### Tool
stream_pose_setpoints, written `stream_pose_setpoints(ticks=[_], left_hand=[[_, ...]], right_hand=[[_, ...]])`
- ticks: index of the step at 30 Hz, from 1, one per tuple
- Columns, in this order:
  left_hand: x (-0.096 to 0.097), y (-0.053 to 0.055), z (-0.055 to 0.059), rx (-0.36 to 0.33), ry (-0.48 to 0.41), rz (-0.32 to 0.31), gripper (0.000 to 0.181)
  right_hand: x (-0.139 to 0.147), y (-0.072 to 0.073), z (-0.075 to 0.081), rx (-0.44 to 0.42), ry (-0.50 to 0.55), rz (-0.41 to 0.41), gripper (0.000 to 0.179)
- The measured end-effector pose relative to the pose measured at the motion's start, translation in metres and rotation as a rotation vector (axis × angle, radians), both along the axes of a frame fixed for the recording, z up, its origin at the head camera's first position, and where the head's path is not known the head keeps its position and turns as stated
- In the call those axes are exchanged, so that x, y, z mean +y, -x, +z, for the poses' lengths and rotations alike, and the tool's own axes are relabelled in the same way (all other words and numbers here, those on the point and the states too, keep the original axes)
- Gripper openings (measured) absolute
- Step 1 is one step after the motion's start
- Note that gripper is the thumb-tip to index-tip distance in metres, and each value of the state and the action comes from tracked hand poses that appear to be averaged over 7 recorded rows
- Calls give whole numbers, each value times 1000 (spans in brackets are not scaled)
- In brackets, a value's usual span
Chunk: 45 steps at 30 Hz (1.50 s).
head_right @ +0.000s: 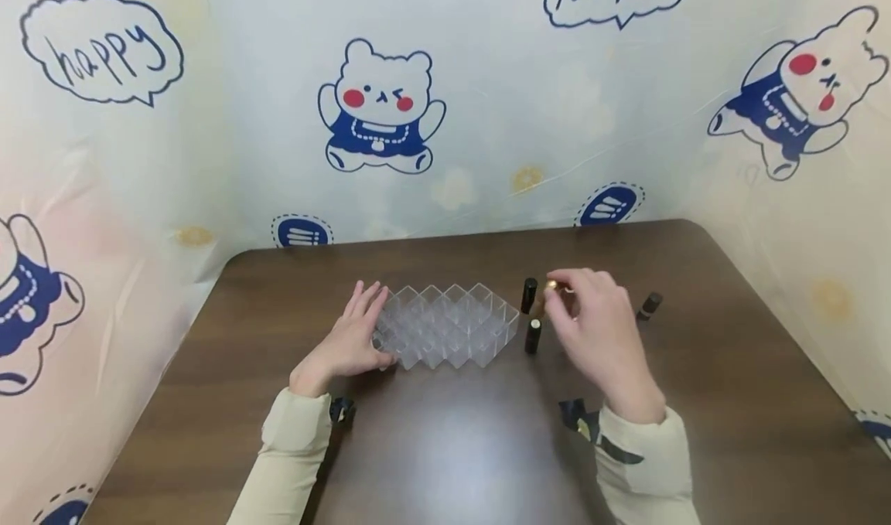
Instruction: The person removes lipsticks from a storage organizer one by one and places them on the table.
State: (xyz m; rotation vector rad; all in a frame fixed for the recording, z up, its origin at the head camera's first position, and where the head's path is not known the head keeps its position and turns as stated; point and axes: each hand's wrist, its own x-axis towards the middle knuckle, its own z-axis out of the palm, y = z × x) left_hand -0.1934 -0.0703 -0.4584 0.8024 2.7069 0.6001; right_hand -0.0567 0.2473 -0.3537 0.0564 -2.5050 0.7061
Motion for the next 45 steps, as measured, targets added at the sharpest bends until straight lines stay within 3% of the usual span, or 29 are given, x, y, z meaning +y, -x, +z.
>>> stream_pose_setpoints(ticks=[8,15,26,30,38,45], left_hand=[[5,13,5,-5,3,12,112],[5,12,0,-34,24,0,111],[2,15,2,-16,18,4,111],[3,13,-1,-40,24,0,110],[6,25,13,18,10,-3,111],[2,9,4,-31,28,1,111]], right_hand=[[39,-9,7,-31,7,-119,20],[62,-25,-2,-115,30,-209,23],[89,-38,-14,-242,8,-347,33],[98,-43,-22,-283,-7,-358,33],[111,-35,-33,-333,-36,-342,33],[121,-39,-49,-415,-85,-295,27]])
